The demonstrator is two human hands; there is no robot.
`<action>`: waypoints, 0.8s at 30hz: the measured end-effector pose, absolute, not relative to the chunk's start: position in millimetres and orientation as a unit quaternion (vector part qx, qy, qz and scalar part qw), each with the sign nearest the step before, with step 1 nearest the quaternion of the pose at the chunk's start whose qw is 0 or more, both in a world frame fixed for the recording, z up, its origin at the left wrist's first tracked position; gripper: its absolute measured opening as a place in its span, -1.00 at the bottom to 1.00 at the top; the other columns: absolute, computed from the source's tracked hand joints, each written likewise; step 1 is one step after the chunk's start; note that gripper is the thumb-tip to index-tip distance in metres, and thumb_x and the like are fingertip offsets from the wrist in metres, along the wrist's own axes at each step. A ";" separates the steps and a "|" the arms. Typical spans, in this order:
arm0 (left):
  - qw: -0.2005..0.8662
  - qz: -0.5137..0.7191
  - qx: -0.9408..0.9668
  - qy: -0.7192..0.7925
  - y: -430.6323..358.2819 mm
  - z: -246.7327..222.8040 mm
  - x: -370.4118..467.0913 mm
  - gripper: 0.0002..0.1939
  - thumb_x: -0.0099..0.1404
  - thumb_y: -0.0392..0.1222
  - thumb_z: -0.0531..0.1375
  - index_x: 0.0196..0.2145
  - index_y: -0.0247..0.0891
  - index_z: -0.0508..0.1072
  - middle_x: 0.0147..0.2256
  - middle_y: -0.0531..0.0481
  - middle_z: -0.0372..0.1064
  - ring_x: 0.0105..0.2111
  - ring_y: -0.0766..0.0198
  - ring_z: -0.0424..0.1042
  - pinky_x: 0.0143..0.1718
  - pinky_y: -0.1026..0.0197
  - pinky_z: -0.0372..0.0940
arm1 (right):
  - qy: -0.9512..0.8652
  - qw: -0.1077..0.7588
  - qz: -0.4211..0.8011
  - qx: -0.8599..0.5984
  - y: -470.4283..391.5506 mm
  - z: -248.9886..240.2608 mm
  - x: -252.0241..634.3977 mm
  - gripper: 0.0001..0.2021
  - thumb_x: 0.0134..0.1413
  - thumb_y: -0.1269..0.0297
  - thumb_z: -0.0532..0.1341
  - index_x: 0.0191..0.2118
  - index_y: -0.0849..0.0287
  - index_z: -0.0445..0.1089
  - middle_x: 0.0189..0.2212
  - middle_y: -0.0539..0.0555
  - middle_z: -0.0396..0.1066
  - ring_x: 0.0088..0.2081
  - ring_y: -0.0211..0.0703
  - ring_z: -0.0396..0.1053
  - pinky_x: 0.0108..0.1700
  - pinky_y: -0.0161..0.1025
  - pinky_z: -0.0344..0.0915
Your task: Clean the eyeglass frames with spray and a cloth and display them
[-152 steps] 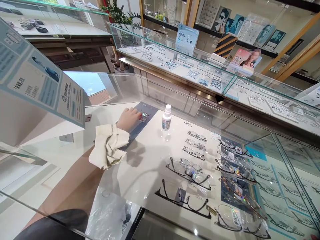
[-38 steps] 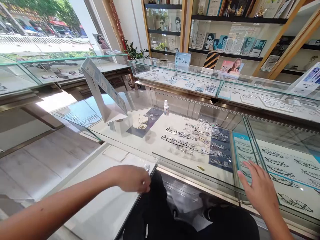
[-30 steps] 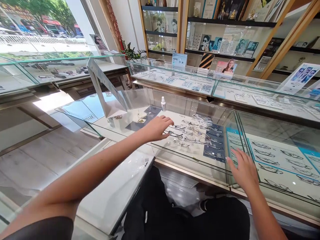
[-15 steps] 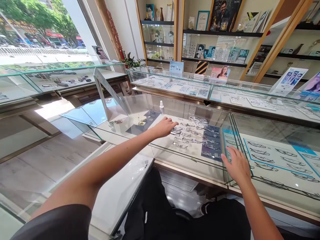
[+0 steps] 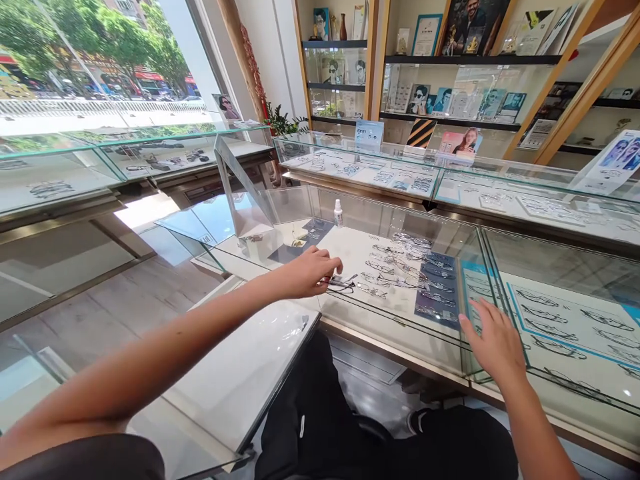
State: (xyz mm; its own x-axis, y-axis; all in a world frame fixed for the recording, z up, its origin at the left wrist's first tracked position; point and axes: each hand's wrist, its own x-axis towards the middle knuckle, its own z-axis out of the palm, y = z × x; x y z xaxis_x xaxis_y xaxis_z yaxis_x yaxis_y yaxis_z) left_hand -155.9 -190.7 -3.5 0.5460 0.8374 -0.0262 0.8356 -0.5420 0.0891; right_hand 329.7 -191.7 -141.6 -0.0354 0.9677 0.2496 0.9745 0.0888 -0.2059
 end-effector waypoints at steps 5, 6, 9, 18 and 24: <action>0.200 -0.059 0.829 0.520 -263.1 21.5 -180.1 -0.89 0.23 -0.28 0.33 -0.30 -0.12 0.48 -0.21 -0.10 0.52 -0.09 -0.05 0.48 -0.06 0.03 0.30 | -0.726 0.173 -0.029 -0.665 -191.2 -145.1 333.9 -0.29 0.52 -0.23 -0.08 0.38 0.20 0.41 0.45 0.32 0.36 0.45 0.35 0.28 0.44 0.30 0.27; 0.219 -0.073 0.818 0.527 -271.8 20.0 -185.7 -0.88 0.20 -0.27 0.34 -0.33 -0.11 0.49 -0.23 -0.11 0.52 -0.08 -0.06 0.48 -0.07 0.02 0.31 | -0.727 0.172 -0.032 -0.664 -191.2 -145.5 334.7 -0.29 0.52 -0.24 -0.08 0.38 0.20 0.41 0.45 0.32 0.37 0.45 0.36 0.29 0.43 0.30 0.28; 0.252 -0.113 0.792 0.545 -284.6 -1.4 -206.4 -0.88 0.14 -0.23 0.38 -0.41 -0.10 0.49 -0.28 -0.12 0.52 -0.10 -0.10 0.49 -0.06 -0.01 0.35 | -0.727 0.174 -0.035 -0.663 -192.0 -145.6 336.7 -0.28 0.51 -0.26 -0.08 0.39 0.18 0.41 0.45 0.31 0.37 0.44 0.38 0.30 0.42 0.31 0.30; 0.237 -0.148 0.736 0.617 -241.1 -104.8 -285.7 -0.90 0.07 -0.19 0.38 -0.44 -0.11 0.52 -0.39 -0.02 0.52 -0.22 -0.02 0.52 -0.08 0.04 0.36 | -0.736 0.182 -0.041 -0.651 -192.9 -146.2 340.8 -0.32 0.48 -0.23 -0.04 0.36 0.15 0.42 0.41 0.34 0.40 0.42 0.46 0.33 0.38 0.39 0.34; 0.178 -0.129 0.708 0.671 -185.7 -136.8 -339.9 -0.92 0.08 -0.24 0.37 -0.42 -0.15 0.55 -0.34 -0.07 0.57 -0.24 0.00 0.51 -0.12 0.06 0.29 | -0.736 0.180 -0.045 -0.651 -192.2 -148.2 345.2 -0.34 0.46 -0.24 -0.01 0.34 0.12 0.42 0.41 0.31 0.40 0.39 0.45 0.36 0.39 0.37 0.31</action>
State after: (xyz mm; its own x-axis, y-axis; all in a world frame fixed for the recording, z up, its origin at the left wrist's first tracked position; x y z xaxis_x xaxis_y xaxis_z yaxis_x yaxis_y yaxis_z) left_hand -339.9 -185.7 -136.8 0.0665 0.9041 -0.4221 0.9962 -0.0362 0.0795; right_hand 345.2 -192.2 -148.2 -0.0884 0.9423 0.3230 0.9744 0.1491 -0.1685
